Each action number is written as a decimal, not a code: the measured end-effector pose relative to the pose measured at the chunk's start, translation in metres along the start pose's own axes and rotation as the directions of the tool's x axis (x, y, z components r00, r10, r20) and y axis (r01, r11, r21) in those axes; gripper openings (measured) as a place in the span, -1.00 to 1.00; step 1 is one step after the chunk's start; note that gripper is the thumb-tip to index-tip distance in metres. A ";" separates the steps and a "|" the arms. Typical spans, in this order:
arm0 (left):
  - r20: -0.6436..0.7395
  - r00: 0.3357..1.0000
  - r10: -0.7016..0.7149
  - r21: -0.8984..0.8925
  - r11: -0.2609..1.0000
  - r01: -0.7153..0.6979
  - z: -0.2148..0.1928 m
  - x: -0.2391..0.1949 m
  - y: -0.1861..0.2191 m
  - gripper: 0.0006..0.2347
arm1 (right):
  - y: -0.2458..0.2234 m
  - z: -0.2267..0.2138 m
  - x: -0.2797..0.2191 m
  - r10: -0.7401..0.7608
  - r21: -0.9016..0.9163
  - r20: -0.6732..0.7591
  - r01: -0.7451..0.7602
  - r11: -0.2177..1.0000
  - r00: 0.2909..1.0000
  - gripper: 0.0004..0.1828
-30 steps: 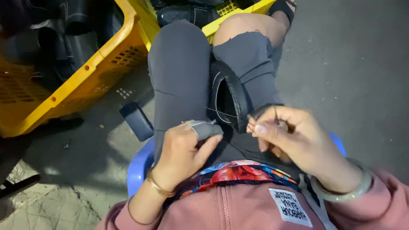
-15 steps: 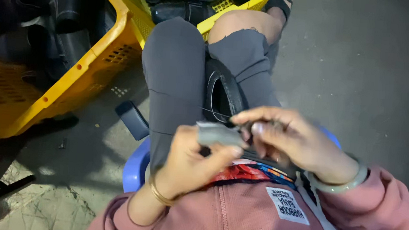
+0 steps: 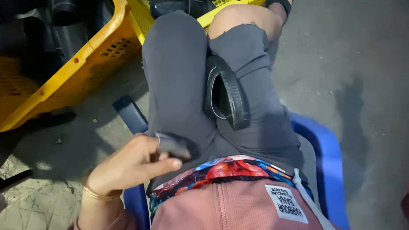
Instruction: The person sits on a blue chair and sews a black shoe held on their lap using a needle and thread. They repeatedly push the needle through the shoe's upper and pull the thread to stitch it, occasionally adjusting the shoe's position.
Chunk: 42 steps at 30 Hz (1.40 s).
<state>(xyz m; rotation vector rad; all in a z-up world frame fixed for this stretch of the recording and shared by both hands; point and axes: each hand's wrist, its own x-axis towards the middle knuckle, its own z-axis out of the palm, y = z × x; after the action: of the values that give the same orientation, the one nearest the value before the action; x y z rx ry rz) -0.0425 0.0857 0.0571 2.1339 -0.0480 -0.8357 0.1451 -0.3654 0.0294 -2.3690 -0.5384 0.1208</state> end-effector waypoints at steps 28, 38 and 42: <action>-0.643 0.748 0.161 -0.325 0.827 -0.458 0.008 0.066 0.029 -0.63 | -0.203 0.057 0.017 -0.137 0.730 0.250 -0.094 0.677 0.959 -0.64; -0.976 0.190 -0.104 -0.064 0.977 0.203 -0.053 -0.080 -0.303 -0.84 | -0.198 0.088 0.084 0.235 -0.222 0.430 -0.151 0.963 0.872 -0.46; -0.978 0.103 0.183 0.210 0.861 0.463 -0.026 -0.086 -0.224 -0.80 | -0.195 0.120 0.084 0.097 -0.238 0.540 0.042 0.970 0.836 -0.37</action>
<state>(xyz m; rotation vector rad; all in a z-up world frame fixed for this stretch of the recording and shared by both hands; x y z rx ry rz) -0.1490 0.2777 -0.0440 2.7740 0.7964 0.8838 0.1263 -0.1252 0.0713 -2.5715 -0.8262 0.8158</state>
